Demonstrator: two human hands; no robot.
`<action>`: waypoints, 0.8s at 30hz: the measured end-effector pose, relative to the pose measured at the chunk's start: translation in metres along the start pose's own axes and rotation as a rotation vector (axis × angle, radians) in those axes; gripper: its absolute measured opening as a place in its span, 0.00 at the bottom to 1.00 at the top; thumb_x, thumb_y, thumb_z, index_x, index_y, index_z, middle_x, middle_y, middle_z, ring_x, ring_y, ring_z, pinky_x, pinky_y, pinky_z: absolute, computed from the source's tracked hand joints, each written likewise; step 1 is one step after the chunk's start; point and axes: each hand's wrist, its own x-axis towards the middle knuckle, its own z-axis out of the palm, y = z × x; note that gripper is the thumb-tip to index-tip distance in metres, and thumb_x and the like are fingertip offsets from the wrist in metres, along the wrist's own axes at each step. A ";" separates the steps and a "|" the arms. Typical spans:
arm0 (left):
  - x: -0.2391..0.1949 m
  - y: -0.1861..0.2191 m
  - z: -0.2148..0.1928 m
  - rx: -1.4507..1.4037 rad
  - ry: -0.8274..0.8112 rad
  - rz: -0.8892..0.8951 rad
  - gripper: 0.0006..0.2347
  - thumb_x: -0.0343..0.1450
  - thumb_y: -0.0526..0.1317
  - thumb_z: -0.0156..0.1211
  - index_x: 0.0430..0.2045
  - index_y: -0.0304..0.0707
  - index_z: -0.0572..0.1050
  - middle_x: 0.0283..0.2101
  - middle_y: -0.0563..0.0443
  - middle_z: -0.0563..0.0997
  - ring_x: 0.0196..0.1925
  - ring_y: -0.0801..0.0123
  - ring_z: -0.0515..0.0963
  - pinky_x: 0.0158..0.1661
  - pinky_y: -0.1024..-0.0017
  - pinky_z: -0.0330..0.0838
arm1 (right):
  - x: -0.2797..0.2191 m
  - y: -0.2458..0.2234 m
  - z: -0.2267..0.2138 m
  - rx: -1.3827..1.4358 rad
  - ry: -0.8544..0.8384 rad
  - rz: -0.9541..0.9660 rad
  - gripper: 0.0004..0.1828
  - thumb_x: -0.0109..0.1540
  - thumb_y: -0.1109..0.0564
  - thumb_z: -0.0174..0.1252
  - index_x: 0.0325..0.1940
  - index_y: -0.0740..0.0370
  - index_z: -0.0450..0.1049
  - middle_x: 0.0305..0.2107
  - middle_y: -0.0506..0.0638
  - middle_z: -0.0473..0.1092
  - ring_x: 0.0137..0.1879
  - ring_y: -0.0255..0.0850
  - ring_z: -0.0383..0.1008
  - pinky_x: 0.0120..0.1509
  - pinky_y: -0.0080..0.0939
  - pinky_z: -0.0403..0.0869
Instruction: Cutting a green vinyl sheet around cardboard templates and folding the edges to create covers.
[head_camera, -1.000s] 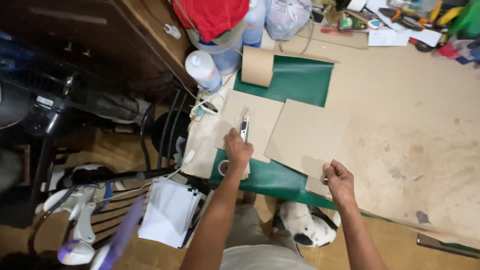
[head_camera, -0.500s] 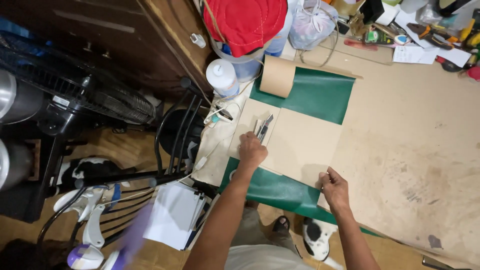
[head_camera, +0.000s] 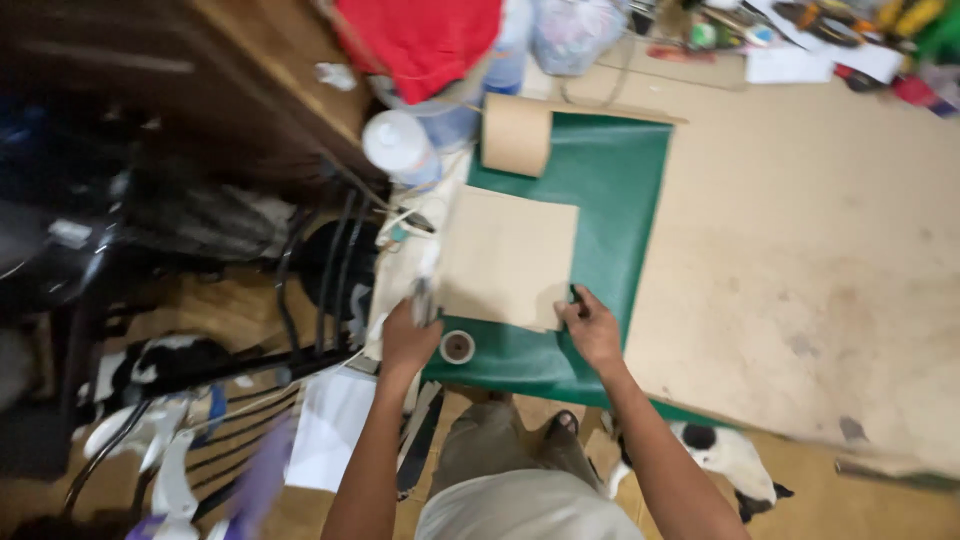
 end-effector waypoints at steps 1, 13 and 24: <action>-0.011 -0.003 -0.002 -0.081 -0.009 0.008 0.37 0.66 0.49 0.57 0.70 0.24 0.58 0.73 0.22 0.57 0.77 0.37 0.53 0.73 0.46 0.49 | -0.002 0.000 -0.008 -0.036 0.007 0.020 0.34 0.62 0.39 0.63 0.70 0.51 0.70 0.49 0.53 0.79 0.57 0.51 0.78 0.67 0.55 0.74; 0.023 -0.141 0.099 0.123 0.409 0.251 0.18 0.66 0.50 0.69 0.40 0.33 0.81 0.41 0.34 0.84 0.48 0.40 0.80 0.53 0.53 0.69 | -0.104 0.304 -0.248 -0.762 0.467 -0.087 0.31 0.51 0.55 0.55 0.60 0.43 0.76 0.53 0.52 0.72 0.57 0.54 0.74 0.58 0.55 0.76; 0.040 -0.096 0.109 0.466 0.291 -0.286 0.37 0.66 0.64 0.69 0.49 0.16 0.80 0.49 0.22 0.81 0.52 0.30 0.79 0.46 0.46 0.71 | -0.112 0.440 -0.395 -0.161 0.496 0.728 0.31 0.61 0.43 0.60 0.67 0.50 0.71 0.47 0.58 0.76 0.53 0.48 0.74 0.52 0.49 0.74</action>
